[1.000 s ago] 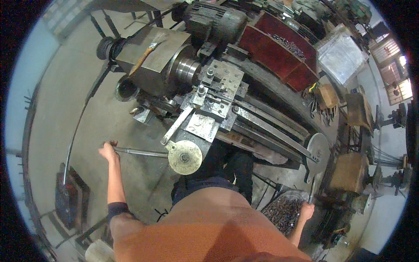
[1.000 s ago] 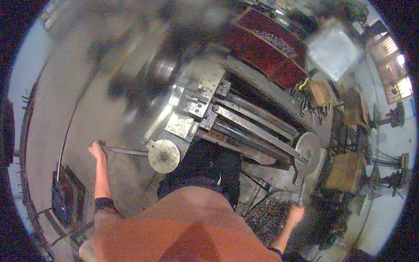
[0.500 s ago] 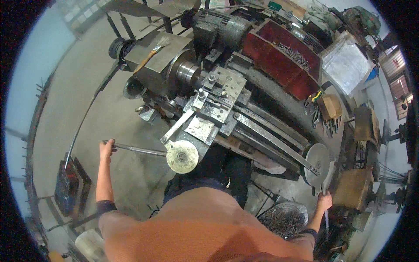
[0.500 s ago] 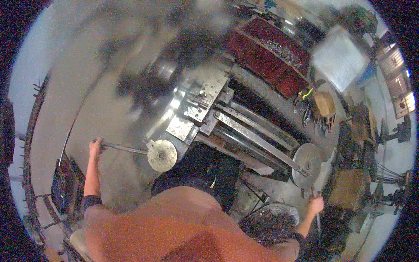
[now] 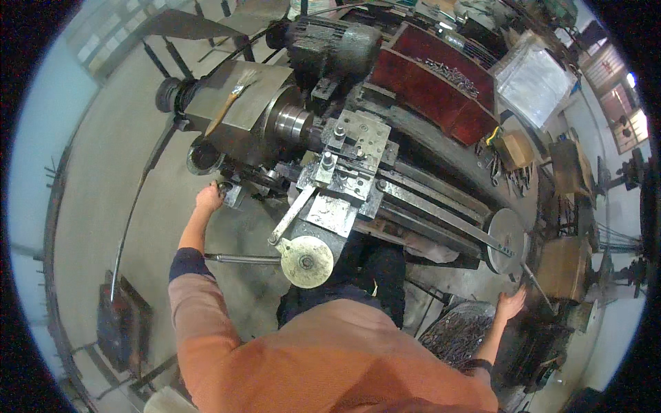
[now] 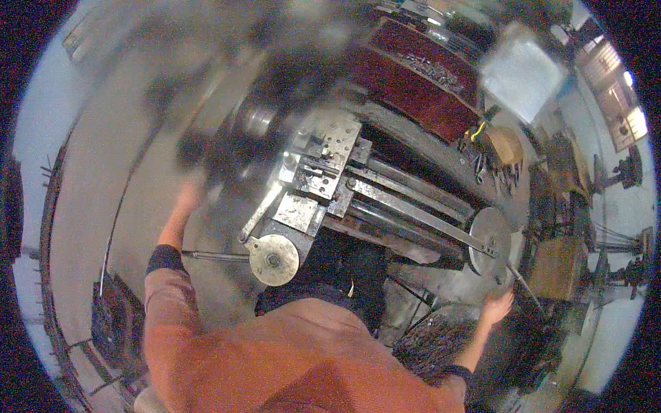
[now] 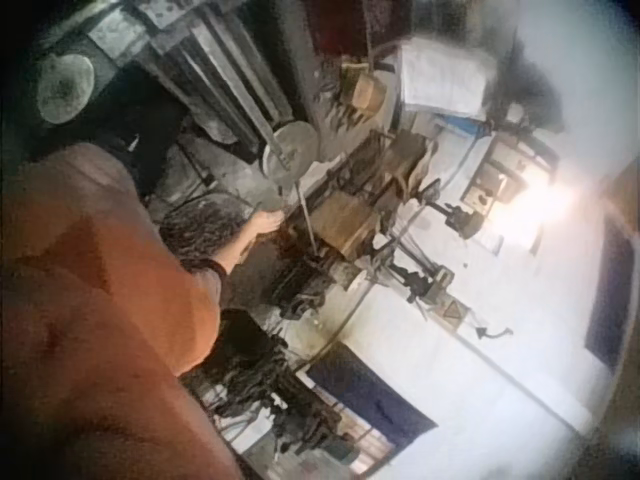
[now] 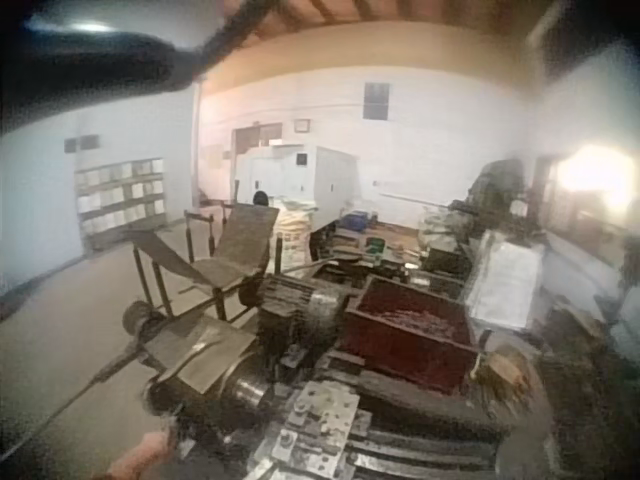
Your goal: The person operates a metal lathe, repeatedly loading small cylindrical metal parts into the chuck, machining them, and removing the finished pieces. The person uses both hands to handle the parts and adjust the machine controls throughout the process.
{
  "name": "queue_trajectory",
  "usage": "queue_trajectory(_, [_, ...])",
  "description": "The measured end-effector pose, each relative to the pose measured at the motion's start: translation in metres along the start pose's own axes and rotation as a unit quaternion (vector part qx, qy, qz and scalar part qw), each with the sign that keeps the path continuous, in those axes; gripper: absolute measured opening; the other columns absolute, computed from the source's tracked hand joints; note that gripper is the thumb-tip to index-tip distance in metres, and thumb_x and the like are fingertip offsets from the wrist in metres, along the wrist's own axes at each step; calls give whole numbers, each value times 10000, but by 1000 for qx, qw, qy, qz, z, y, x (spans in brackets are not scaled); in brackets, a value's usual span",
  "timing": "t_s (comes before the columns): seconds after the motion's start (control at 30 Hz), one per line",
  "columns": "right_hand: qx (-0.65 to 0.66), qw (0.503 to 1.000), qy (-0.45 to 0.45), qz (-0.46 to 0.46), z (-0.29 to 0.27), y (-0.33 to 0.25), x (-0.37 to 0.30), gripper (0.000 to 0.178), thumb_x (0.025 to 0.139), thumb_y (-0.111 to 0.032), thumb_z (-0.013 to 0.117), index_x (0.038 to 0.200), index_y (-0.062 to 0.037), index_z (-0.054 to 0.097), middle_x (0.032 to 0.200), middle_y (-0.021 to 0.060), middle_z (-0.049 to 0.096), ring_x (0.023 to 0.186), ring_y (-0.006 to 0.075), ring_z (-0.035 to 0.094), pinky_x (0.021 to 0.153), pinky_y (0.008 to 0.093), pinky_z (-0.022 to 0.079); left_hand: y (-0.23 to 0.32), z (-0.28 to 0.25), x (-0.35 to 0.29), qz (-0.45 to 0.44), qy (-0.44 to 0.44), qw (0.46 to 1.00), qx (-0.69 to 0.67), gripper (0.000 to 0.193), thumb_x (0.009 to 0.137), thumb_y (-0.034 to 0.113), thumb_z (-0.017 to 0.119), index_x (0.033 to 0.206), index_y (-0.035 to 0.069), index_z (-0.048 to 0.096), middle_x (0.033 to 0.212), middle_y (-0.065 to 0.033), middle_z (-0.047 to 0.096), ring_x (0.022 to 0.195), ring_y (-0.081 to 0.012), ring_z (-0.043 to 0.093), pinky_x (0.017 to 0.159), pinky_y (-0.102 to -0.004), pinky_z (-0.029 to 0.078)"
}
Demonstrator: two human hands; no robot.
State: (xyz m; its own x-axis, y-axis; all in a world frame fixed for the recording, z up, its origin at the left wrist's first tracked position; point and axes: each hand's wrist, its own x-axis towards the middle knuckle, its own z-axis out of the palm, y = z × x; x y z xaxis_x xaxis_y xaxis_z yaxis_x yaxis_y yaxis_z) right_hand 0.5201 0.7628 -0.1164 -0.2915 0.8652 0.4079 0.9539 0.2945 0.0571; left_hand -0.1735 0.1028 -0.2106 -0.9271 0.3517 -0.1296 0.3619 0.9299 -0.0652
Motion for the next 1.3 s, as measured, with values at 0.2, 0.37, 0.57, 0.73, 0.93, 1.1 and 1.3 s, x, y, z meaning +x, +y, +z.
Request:
queue_trajectory(0.2, [79, 975, -157, 134, -45, -12, -44, 487, 620, -191, 606, 1063, 9, 583, 1059, 211, 580, 1003, 335, 547, 858, 377, 421, 46, 0, -4, -43, 17, 994, -94, 344, 788, 303, 489, 891, -9, 590, 899, -218, 607, 876, -360, 587, 755, -435, 470])
queue_trajectory(0.37, [147, 973, -140, 112, -46, -13, -40, 392, 629, -193, 588, 956, 17, 636, 950, 196, 627, 911, 315, 600, 809, 367, 450, 4, 98, 41, -80, 3, 975, -209, 372, 751, 288, 510, 980, -1, 553, 961, -212, 603, 898, -383, 578, 794, -438, 462])
queue_trajectory(0.57, [273, 959, -77, 28, -111, -95, 40, 399, 628, -155, 628, 986, 19, 613, 880, 220, 609, 816, 290, 606, 701, 371, 462, 13, 32, 2, -27, -44, 994, -92, 341, 710, 186, 623, 985, 37, 486, 930, -183, 611, 905, -329, 589, 763, -442, 473])
queue_trajectory(0.73, [348, 903, -82, -240, -159, -264, 106, 346, 655, -66, 545, 986, -9, 628, 942, 141, 642, 894, 208, 605, 814, 302, 446, -45, 44, -20, 63, -94, 986, -119, 360, 714, 235, 631, 975, 4, 541, 952, -198, 607, 908, -350, 573, 771, -414, 466])
queue_trajectory(0.93, [475, 713, -105, -506, -235, -475, 74, 339, 606, -141, 631, 937, -73, 656, 913, 139, 640, 837, 260, 616, 775, 323, 476, -70, -165, -73, -48, 106, 980, -159, 317, 813, 209, 545, 1078, 36, 566, 923, -164, 627, 848, -269, 608, 721, -360, 467])
queue_trajectory(1.1, [309, 686, -174, -635, -243, -601, 30, 276, 572, -215, 601, 803, -93, 691, 780, 148, 640, 738, 302, 615, 706, 343, 490, -183, -189, -149, -217, 201, 953, -66, 373, 868, 378, 433, 1040, 90, 596, 839, -171, 626, 765, -346, 603, 660, -437, 465])
queue_trajectory(1.3, [312, 704, -195, -608, -223, -628, 12, 199, 550, -199, 583, 657, -50, 659, 641, 161, 605, 633, 310, 610, 642, 358, 494, -67, -167, -216, -342, 203, 913, -87, 517, 854, 523, 371, 899, 77, 627, 820, -182, 623, 799, -384, 593, 704, -462, 457])
